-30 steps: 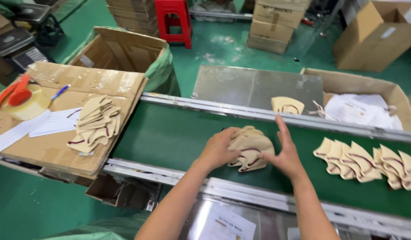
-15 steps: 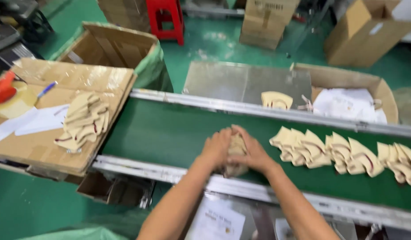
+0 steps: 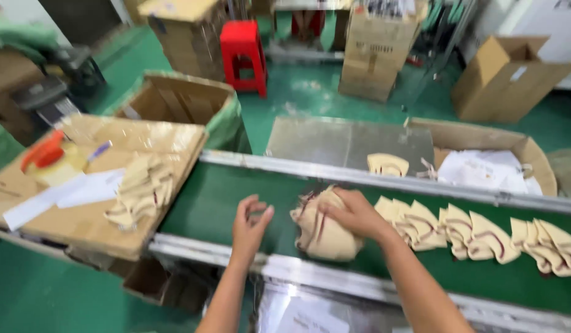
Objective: The person picks up a stack of face masks from a conveyor belt, places them into a plastic package by hand, and then puts the packaged masks into a large green bag.
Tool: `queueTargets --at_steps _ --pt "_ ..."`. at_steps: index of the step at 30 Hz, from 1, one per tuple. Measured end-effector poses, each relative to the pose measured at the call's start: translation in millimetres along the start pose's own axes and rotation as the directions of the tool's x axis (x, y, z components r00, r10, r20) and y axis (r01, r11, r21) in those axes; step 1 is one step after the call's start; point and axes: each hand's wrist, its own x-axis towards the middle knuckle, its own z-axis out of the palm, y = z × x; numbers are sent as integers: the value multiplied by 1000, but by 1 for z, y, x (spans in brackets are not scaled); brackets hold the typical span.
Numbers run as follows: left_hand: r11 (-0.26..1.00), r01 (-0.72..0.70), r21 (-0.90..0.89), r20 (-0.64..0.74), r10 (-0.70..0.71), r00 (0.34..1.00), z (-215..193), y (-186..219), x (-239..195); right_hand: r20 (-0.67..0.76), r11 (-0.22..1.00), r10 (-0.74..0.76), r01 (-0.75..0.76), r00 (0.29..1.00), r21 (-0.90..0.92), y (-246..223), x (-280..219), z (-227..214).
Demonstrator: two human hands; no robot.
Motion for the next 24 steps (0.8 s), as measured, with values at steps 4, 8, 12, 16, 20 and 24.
queueTargets --at_steps 4,8,12,16,20,24 --pt "977 89 -196 -25 -95 995 -13 -34 -1 -143 647 -449 432 882 628 -17 5 0" --pt "927 -373 -34 385 357 851 4 87 -21 20 887 -277 264 961 -378 -16 -1 35" --pt "866 -430 254 558 232 796 35 74 -30 20 955 -284 285 959 -88 -50 -26 16" --pt "687 -483 543 591 97 801 60 44 -33 8 931 -239 227 971 286 -9 -23 26" --pt "512 -597 618 555 255 792 89 38 -36 -279 854 -242 340 929 394 20 -29 69" --pt "541 -638 548 567 321 759 73 36 -46 -275 869 -190 292 942 400 18 -43 77"
